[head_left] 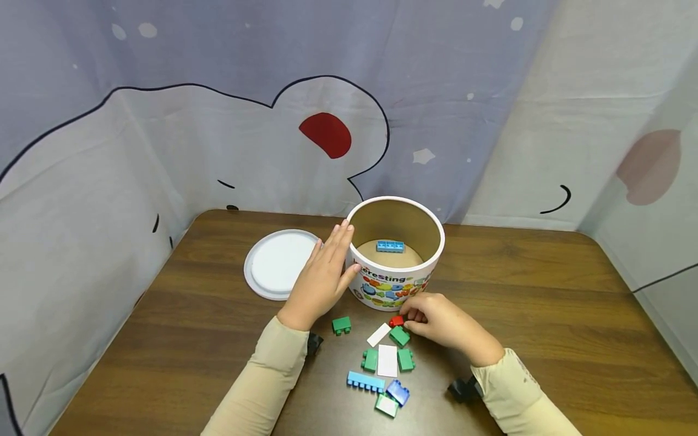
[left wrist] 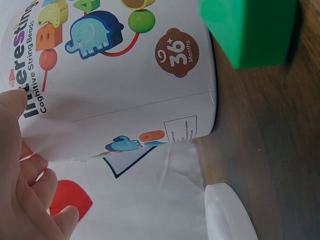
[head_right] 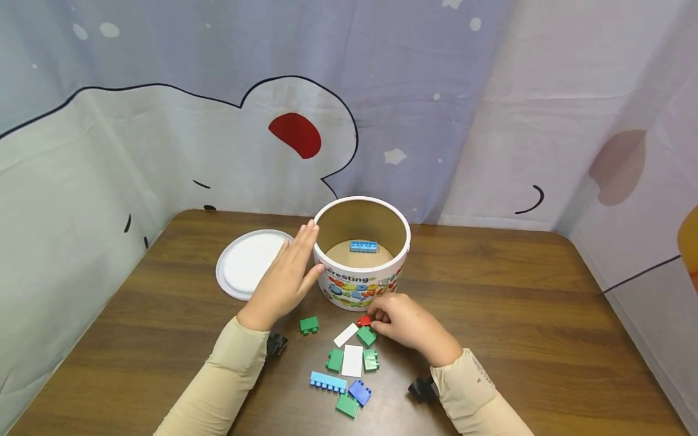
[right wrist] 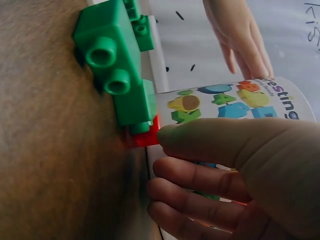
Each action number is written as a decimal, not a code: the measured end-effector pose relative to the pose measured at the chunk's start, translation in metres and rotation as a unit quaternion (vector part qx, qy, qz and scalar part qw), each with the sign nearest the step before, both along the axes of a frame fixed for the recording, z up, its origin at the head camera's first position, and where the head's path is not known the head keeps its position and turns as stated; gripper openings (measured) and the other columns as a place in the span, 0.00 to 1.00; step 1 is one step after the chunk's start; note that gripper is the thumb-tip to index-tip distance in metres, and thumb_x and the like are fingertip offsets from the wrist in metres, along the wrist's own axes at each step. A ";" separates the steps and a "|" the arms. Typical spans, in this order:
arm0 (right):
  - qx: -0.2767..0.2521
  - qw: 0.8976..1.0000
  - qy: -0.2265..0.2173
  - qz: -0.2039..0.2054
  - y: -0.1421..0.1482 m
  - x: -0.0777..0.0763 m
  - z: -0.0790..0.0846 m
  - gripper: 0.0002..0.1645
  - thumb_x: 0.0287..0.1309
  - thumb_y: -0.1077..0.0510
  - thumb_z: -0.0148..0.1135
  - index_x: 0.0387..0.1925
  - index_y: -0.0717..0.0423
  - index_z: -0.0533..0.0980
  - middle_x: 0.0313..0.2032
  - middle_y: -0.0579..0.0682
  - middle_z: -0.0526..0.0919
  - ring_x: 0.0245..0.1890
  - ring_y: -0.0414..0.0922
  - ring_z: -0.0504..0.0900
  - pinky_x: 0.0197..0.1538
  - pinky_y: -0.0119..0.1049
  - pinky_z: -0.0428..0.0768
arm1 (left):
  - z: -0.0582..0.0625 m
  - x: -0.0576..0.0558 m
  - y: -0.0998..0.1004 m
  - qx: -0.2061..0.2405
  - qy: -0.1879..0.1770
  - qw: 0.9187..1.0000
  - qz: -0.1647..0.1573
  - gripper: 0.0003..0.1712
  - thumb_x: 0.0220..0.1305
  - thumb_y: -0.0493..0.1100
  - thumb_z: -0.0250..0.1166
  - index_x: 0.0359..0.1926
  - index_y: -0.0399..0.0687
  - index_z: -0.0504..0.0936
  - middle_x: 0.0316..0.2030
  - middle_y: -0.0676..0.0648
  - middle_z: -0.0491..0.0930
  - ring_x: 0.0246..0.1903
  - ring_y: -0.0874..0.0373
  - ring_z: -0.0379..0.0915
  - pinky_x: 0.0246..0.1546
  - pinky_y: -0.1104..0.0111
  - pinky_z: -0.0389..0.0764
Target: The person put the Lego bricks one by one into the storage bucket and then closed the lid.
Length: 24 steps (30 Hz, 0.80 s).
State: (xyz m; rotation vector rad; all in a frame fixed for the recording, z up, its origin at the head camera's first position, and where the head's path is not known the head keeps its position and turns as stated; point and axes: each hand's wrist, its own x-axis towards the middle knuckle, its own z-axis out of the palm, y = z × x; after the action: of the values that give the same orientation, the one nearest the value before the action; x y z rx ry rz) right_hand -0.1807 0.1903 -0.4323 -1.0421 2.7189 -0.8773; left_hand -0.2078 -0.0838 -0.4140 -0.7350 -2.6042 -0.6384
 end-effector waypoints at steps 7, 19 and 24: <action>0.003 1.000 0.003 0.002 -0.002 0.000 -0.005 0.06 0.55 0.68 0.71 0.35 0.61 0.82 0.26 0.40 0.80 0.28 0.32 0.76 0.33 0.32 0.80 | -0.002 0.001 0.000 0.006 0.010 1.000 -0.002 0.42 0.77 0.52 0.57 0.81 0.45 0.49 0.80 0.46 0.47 0.78 0.53 0.43 0.74 0.45 0.52; 0.012 1.000 0.018 -0.005 -0.005 0.001 -0.005 0.05 0.55 0.67 0.71 0.34 0.58 0.82 0.25 0.39 0.79 0.27 0.32 0.75 0.32 0.31 0.78 | -0.002 0.000 0.000 0.006 0.012 1.000 -0.003 0.42 0.77 0.52 0.57 0.81 0.45 0.49 0.80 0.46 0.47 0.79 0.53 0.42 0.74 0.45 0.53; 0.014 1.000 0.021 -0.011 -0.006 0.002 -0.005 0.05 0.56 0.66 0.71 0.33 0.58 0.82 0.25 0.38 0.79 0.26 0.33 0.75 0.31 0.30 0.78 | -0.001 0.000 0.001 0.005 0.010 1.000 -0.002 0.41 0.77 0.51 0.57 0.81 0.44 0.49 0.80 0.46 0.47 0.79 0.54 0.42 0.74 0.46 0.52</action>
State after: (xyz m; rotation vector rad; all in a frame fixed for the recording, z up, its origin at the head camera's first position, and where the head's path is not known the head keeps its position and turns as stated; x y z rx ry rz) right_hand -0.1784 0.1842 -0.4372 -1.0386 2.7743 -0.8275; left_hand -0.2080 -0.0830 -0.4145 -0.7409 -2.5804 -0.6432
